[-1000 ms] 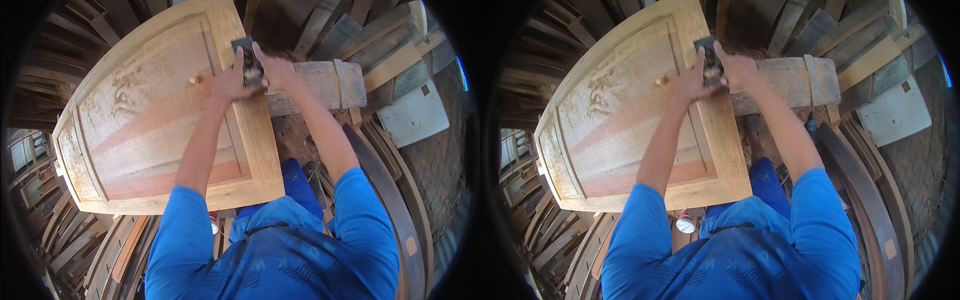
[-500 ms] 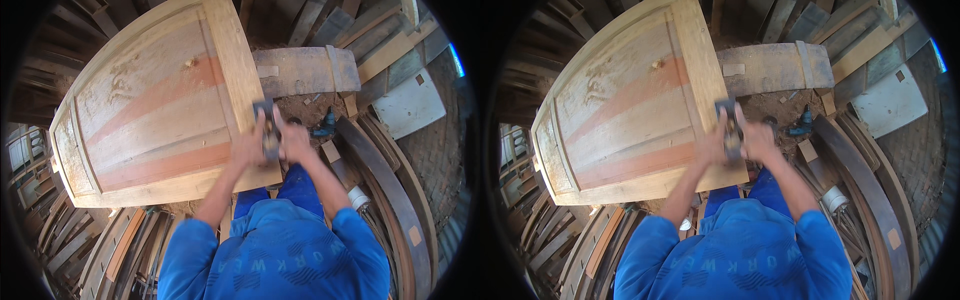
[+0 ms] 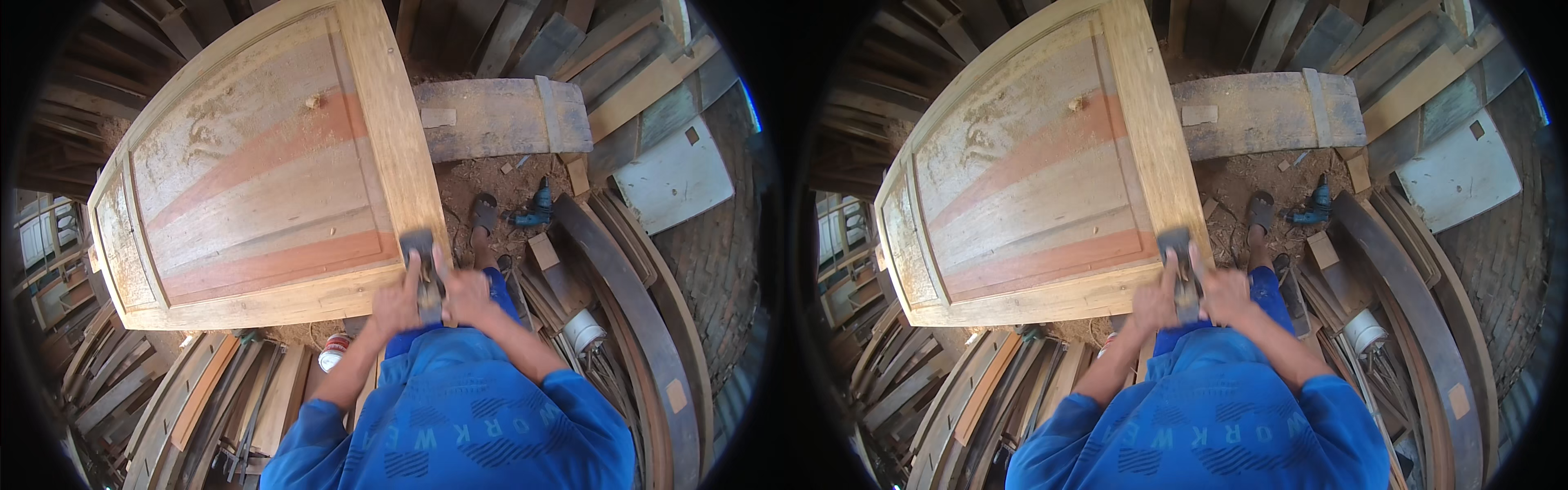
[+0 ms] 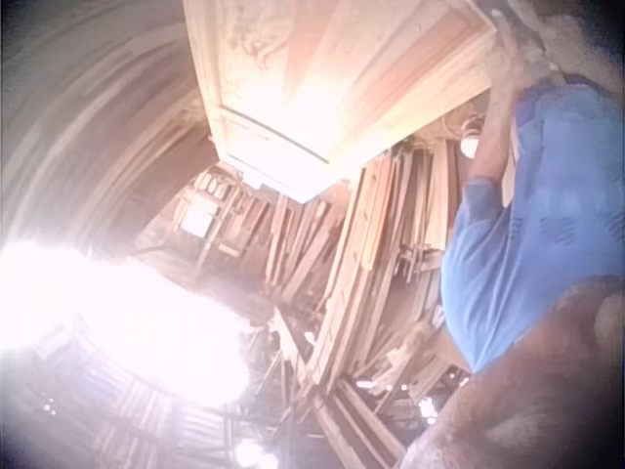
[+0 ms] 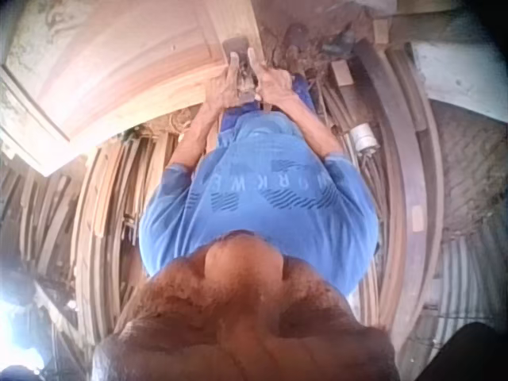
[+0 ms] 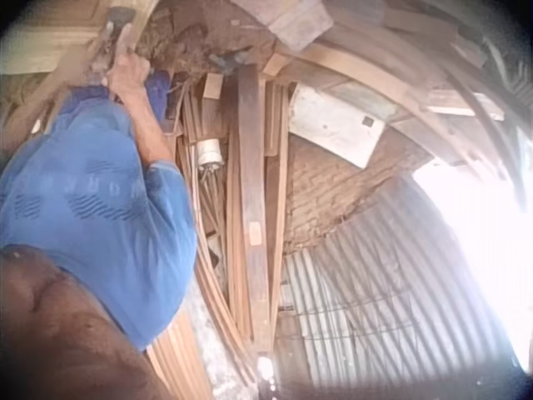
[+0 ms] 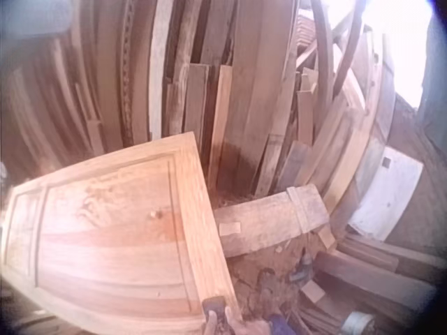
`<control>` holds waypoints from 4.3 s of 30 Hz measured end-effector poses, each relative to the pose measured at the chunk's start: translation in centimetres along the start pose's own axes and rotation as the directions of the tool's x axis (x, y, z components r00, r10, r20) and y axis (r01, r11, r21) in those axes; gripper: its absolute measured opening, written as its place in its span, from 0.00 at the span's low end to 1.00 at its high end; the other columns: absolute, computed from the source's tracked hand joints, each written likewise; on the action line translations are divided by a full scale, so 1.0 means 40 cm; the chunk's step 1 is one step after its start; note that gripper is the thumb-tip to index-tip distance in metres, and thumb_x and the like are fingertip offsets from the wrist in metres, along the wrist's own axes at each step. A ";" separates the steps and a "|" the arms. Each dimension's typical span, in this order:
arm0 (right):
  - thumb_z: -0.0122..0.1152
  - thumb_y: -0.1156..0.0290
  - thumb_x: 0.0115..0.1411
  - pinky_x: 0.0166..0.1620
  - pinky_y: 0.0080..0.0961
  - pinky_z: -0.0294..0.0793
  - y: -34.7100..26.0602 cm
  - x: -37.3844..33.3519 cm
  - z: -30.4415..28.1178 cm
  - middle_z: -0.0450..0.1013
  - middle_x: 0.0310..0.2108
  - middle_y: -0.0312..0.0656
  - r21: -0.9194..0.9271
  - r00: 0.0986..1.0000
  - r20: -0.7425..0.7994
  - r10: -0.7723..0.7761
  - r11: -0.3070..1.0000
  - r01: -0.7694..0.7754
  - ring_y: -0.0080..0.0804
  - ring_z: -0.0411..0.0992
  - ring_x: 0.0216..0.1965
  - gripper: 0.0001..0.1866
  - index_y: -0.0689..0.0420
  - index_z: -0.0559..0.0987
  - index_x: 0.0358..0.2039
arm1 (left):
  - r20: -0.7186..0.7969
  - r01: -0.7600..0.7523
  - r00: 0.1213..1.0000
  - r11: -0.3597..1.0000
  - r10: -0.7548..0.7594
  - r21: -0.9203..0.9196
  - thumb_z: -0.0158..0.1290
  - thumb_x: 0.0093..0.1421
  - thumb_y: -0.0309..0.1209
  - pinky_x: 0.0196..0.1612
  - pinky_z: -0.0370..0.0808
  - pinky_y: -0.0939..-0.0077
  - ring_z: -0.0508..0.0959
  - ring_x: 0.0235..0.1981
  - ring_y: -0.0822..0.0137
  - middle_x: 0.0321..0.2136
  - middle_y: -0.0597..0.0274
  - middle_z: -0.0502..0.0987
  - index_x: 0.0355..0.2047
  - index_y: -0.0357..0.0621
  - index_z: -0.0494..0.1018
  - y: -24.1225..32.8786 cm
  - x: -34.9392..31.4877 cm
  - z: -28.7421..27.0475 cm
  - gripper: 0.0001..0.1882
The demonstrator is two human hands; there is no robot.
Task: The person sands a wooden door using an electric belt sander and then uses a hand plane to smooth the edges and surface.
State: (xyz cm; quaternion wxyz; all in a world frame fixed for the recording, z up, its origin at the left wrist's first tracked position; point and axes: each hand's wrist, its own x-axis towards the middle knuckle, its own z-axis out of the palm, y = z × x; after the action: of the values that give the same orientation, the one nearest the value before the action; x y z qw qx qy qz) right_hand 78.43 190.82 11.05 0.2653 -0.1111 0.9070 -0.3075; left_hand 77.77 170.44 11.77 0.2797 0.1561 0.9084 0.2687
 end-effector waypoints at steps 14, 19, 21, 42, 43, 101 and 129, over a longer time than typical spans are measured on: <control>0.69 0.64 0.38 0.32 0.47 0.77 0.042 0.020 -0.030 0.78 0.24 0.50 -0.098 0.988 -0.156 -0.008 0.995 -0.008 0.50 0.78 0.23 0.66 0.57 0.44 0.77 | 0.051 -0.006 0.999 0.999 0.004 0.048 0.61 0.42 0.76 0.36 0.81 0.49 0.84 0.34 0.36 0.43 0.30 0.80 0.76 0.37 0.40 0.042 0.028 0.007 0.76; 0.72 0.67 0.38 0.32 0.47 0.78 0.028 0.039 -0.049 0.79 0.26 0.52 -0.161 0.992 -0.123 0.000 0.987 -0.020 0.51 0.80 0.27 0.67 0.61 0.43 0.76 | -0.048 -0.096 0.994 0.994 0.099 0.055 0.61 0.43 0.76 0.32 0.80 0.48 0.84 0.31 0.39 0.37 0.35 0.81 0.75 0.35 0.45 0.007 0.092 -0.014 0.74; 0.75 0.64 0.43 0.36 0.49 0.79 0.012 0.159 -0.132 0.80 0.28 0.54 -0.120 0.994 0.005 0.114 0.986 -0.112 0.57 0.80 0.31 0.65 0.59 0.43 0.76 | -0.047 -0.066 0.996 0.994 0.070 0.087 0.63 0.41 0.75 0.32 0.80 0.49 0.83 0.29 0.39 0.35 0.38 0.82 0.73 0.33 0.50 -0.015 0.192 -0.108 0.73; 0.58 0.53 0.71 0.24 0.21 0.67 0.039 -0.010 -0.277 0.73 0.26 0.33 0.830 0.830 -0.334 0.447 0.557 0.034 0.19 0.69 0.22 0.18 0.56 0.79 0.41 | 0.093 -0.304 0.853 -0.634 -0.513 -0.711 0.64 0.64 0.40 0.64 0.71 0.46 0.71 0.63 0.55 0.61 0.62 0.71 0.68 0.52 0.61 0.004 -0.062 0.373 0.36; 0.56 0.56 0.73 0.37 0.24 0.73 0.097 0.036 -0.273 0.76 0.32 0.35 0.726 0.840 -0.429 0.331 0.680 0.103 0.21 0.73 0.33 0.17 0.58 0.79 0.46 | 0.042 -0.355 0.835 -0.597 -0.548 -0.719 0.65 0.63 0.40 0.64 0.71 0.46 0.71 0.64 0.56 0.61 0.62 0.71 0.67 0.51 0.61 0.021 -0.045 0.378 0.36; 0.62 0.59 0.69 0.52 0.28 0.74 -0.084 0.302 -0.517 0.80 0.42 0.42 0.482 0.916 0.248 -0.316 0.860 0.166 0.27 0.76 0.45 0.23 0.67 0.79 0.54 | 0.219 -0.648 0.211 -0.304 -0.953 -0.699 0.45 0.69 0.64 0.65 0.70 0.62 0.72 0.64 0.54 0.63 0.43 0.70 0.69 0.30 0.58 0.165 -0.052 0.530 0.47; 0.67 0.59 0.50 0.34 0.52 0.78 -0.141 0.300 -0.036 0.78 0.28 0.58 -0.027 0.155 0.883 -0.443 0.282 0.959 0.58 0.79 0.31 0.52 0.60 0.55 0.73 | -0.595 0.504 -0.018 0.507 -0.804 -0.700 0.65 0.44 0.72 0.33 0.81 0.49 0.83 0.29 0.40 0.38 0.37 0.80 0.72 0.23 0.46 0.276 -0.079 0.284 0.75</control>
State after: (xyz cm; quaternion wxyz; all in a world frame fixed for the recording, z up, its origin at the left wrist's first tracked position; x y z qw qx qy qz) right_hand 67.85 182.74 10.54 0.3593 -0.7464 0.5599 -0.0134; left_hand 88.49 182.53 11.53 -0.1406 -0.5076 0.8085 0.2624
